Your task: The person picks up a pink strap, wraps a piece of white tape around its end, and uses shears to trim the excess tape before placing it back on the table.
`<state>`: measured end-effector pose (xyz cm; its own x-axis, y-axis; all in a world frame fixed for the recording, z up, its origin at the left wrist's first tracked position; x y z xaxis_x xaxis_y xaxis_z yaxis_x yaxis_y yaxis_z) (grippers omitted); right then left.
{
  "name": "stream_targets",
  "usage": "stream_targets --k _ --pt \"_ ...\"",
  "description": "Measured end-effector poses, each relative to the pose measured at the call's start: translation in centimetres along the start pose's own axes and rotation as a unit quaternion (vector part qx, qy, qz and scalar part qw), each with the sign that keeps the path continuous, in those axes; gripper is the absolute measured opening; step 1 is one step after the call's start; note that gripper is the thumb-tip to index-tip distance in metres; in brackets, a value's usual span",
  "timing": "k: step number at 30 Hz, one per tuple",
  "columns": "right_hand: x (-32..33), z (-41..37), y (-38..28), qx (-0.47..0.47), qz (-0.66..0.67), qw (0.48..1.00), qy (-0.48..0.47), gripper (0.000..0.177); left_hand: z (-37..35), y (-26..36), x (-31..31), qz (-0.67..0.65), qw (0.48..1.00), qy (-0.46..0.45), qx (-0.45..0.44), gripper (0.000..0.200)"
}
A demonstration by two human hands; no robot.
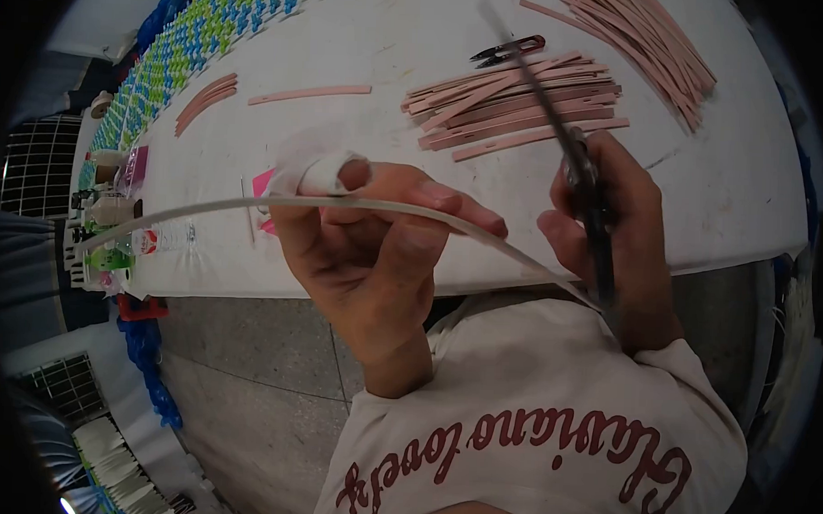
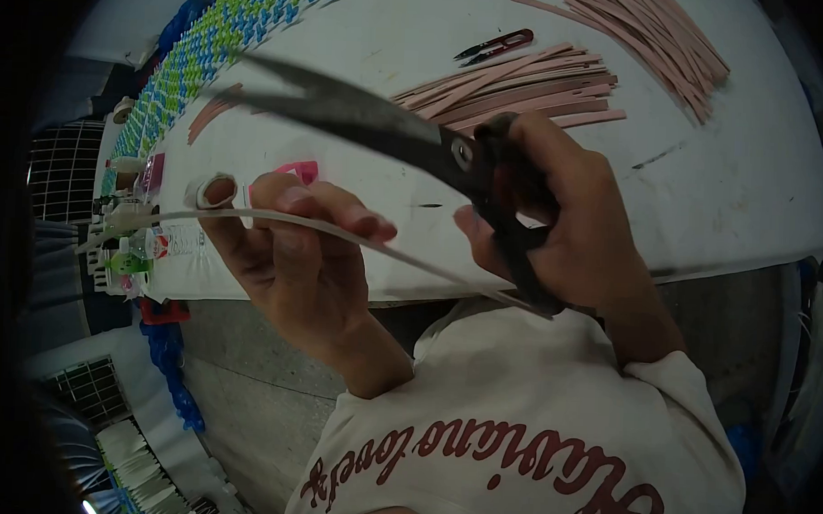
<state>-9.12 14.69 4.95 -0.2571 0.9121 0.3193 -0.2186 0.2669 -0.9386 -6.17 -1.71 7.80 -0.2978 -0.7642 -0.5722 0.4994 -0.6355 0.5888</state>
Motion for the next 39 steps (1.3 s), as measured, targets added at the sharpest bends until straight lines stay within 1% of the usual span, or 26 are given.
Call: stream_targets --k 1,2,3,4,6,7,9,10,12,15,18,20,22,23,25,26,27,28,29,31,32,33,35,37,38,39 --pt "0.5 -0.1 -0.3 0.027 -0.088 0.996 0.019 0.033 -0.3 0.2 -0.2 0.004 1.000 0.001 -0.002 0.042" --pt "0.8 -0.2 -0.1 0.029 -0.085 0.996 0.017 0.033 -0.8 0.6 0.2 0.001 0.999 0.046 -0.021 0.043" --pt "0.9 -0.4 -0.2 0.052 -0.116 0.992 0.005 0.036 -1.2 1.0 0.8 -0.002 0.995 0.092 -0.039 0.044" --pt "0.9 -0.5 -0.5 0.075 -0.149 0.986 -0.006 0.039 -1.0 1.2 1.2 0.000 0.995 0.092 -0.040 0.044" --pt "0.9 -0.7 -0.9 0.088 -0.161 0.983 -0.015 0.041 -0.4 1.3 0.2 0.019 0.999 -0.017 -0.038 0.045" --pt "0.9 -0.9 -1.1 0.100 -0.174 0.979 -0.022 0.044 -0.4 1.2 -0.1 0.019 0.999 -0.015 -0.038 0.045" --pt "0.8 -0.9 -1.0 0.102 -0.175 0.979 -0.029 0.045 -0.2 1.3 -0.2 -0.034 0.997 0.043 -0.060 0.043" --pt "0.7 -1.0 -1.0 0.104 -0.174 0.979 -0.035 0.047 -0.3 1.5 0.2 -0.033 0.997 0.043 -0.060 0.043" --pt "0.6 -1.0 -1.2 0.100 -0.183 0.978 -0.031 0.047 -0.2 1.8 0.0 0.043 0.998 -0.027 -0.044 0.040" --pt "0.7 -1.0 -1.6 0.102 -0.205 0.973 -0.017 0.046 -0.3 2.2 -0.2 0.048 0.995 -0.046 -0.076 0.037" --pt "0.8 -1.0 -1.8 0.111 -0.217 0.970 -0.001 0.045 -0.1 2.4 -0.6 0.012 0.994 -0.026 -0.109 0.040" --pt "0.8 -1.1 -1.9 0.115 -0.216 0.970 0.004 0.045 -0.3 2.2 -0.7 0.018 0.995 -0.029 -0.098 0.042" --pt "0.7 -1.0 -1.3 0.075 -0.218 0.973 -0.007 0.044 -0.5 1.9 -0.9 0.029 0.996 -0.038 -0.076 0.046" --pt "0.6 -1.0 -1.1 0.074 -0.219 0.973 -0.006 0.044 -0.6 1.8 -1.0 0.034 0.996 -0.042 -0.065 0.049" --pt "0.5 -0.7 -0.5 0.061 -0.167 0.984 0.011 0.036 -0.6 1.4 -1.1 0.038 0.997 -0.046 -0.052 0.051" --pt "0.4 -0.7 -0.5 0.060 -0.168 0.984 0.011 0.036 -0.5 0.8 -1.2 0.019 0.998 -0.046 -0.025 0.050" --pt "0.1 -0.6 0.1 0.021 -0.079 0.997 -0.012 0.033 -0.4 0.1 -1.2 -0.002 0.999 -0.046 0.001 0.049" --pt "-0.3 -0.5 0.6 -0.018 0.011 0.999 -0.034 0.032 -0.3 -0.2 -1.1 0.002 0.998 -0.067 0.002 0.048" --pt "-0.4 -0.3 0.5 -0.021 0.008 0.999 -0.031 0.032 -0.3 -0.2 -1.3 -0.003 0.998 -0.067 0.004 0.048" --pt "-1.6 0.2 0.6 -0.070 0.196 0.977 -0.049 0.033 -0.3 -0.9 -1.1 -0.005 0.998 0.001 0.057 0.046" --pt "-2.2 0.4 0.6 -0.093 0.179 0.975 -0.093 0.040 -0.3 -1.0 -1.3 -0.008 0.998 0.000 0.059 0.046" --pt "-2.4 0.5 0.5 -0.094 0.178 0.975 -0.090 0.040 -0.4 -1.3 -1.4 -0.015 0.997 0.015 0.071 0.047" --pt "-3.6 0.7 -0.4 -0.075 0.279 0.950 -0.120 0.034 -0.5 -1.5 -1.6 -0.021 0.996 0.029 0.083 0.048" --pt "-4.3 0.6 -1.1 -0.078 0.289 0.946 -0.123 0.036 -0.5 -1.5 -1.6 0.028 0.994 0.054 0.087 0.051" --pt "-4.5 0.6 -1.2 -0.081 0.299 0.942 -0.127 0.039 -0.5 -1.6 -1.7 0.028 0.994 0.055 0.087 0.051" --pt "-4.6 0.6 -1.1 -0.082 0.300 0.942 -0.128 0.039 -0.5 -1.4 -1.6 -0.003 0.995 0.073 0.066 0.045"
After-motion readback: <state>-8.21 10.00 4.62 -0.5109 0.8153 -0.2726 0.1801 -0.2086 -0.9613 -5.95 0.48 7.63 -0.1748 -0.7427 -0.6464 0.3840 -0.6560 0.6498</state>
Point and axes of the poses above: each hand's wrist, its own z-axis towards the middle knuckle, its own x-axis out of the back of the hand, y = z × x, the point moved 8 cm from there along z, towards the middle knuckle, and after that the axes turned 9 degrees about -z, right-handed, at the moved point
